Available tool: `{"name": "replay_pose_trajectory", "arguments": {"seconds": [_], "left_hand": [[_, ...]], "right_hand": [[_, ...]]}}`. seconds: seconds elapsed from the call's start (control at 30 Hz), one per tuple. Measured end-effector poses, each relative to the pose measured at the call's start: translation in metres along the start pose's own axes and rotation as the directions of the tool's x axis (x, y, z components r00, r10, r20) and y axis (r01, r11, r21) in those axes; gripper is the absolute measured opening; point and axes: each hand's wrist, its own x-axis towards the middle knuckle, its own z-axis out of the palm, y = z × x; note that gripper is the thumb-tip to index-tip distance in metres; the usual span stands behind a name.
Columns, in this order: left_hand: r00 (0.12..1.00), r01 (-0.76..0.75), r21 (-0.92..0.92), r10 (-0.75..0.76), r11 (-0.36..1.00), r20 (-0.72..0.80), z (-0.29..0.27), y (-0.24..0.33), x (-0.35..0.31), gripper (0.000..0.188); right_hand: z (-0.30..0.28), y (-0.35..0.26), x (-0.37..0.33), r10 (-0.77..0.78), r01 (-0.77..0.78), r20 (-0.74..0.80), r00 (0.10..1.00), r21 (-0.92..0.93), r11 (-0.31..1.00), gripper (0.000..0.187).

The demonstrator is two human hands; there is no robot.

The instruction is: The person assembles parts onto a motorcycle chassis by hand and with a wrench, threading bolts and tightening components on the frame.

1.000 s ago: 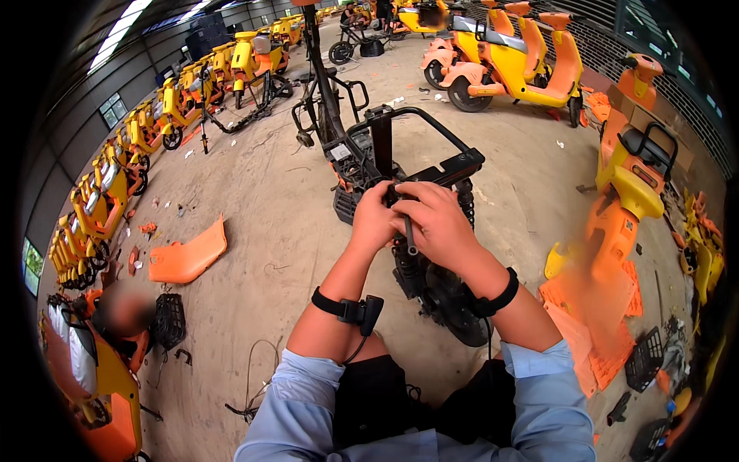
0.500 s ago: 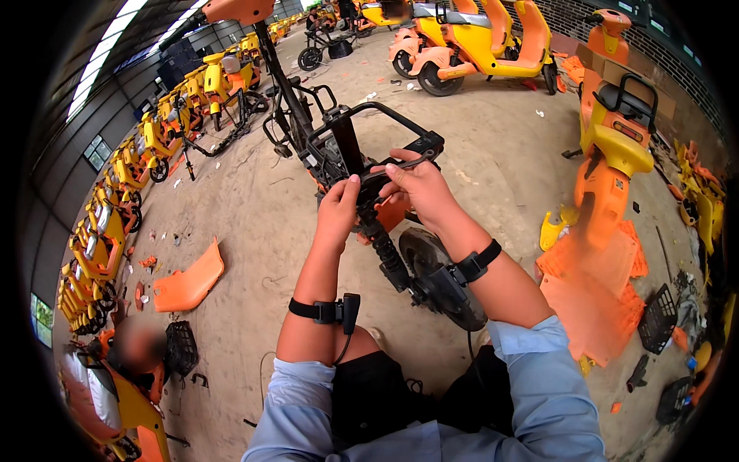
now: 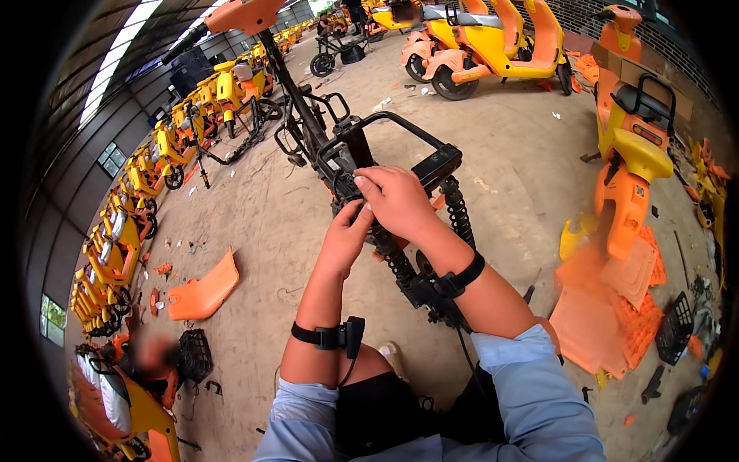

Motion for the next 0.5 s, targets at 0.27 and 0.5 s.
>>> {"name": "replay_pose_trajectory", "arguments": {"seconds": [0.27, 0.5], "left_hand": [[0.96, -0.279, -0.156, 0.278, 0.947, -0.033, 0.008, -0.024, 0.009, 0.034], [0.934, -0.356, -0.005, 0.356, 0.935, 0.045, 0.002, -0.041, 0.016, 0.039]], "right_hand": [[0.008, -0.026, -0.032, -0.391, 0.418, 0.153, 0.908, -0.24, 0.876, 0.051], [-0.021, -0.027, -0.056, -0.467, 0.492, 0.157, 0.87, -0.307, 0.815, 0.015]]}}
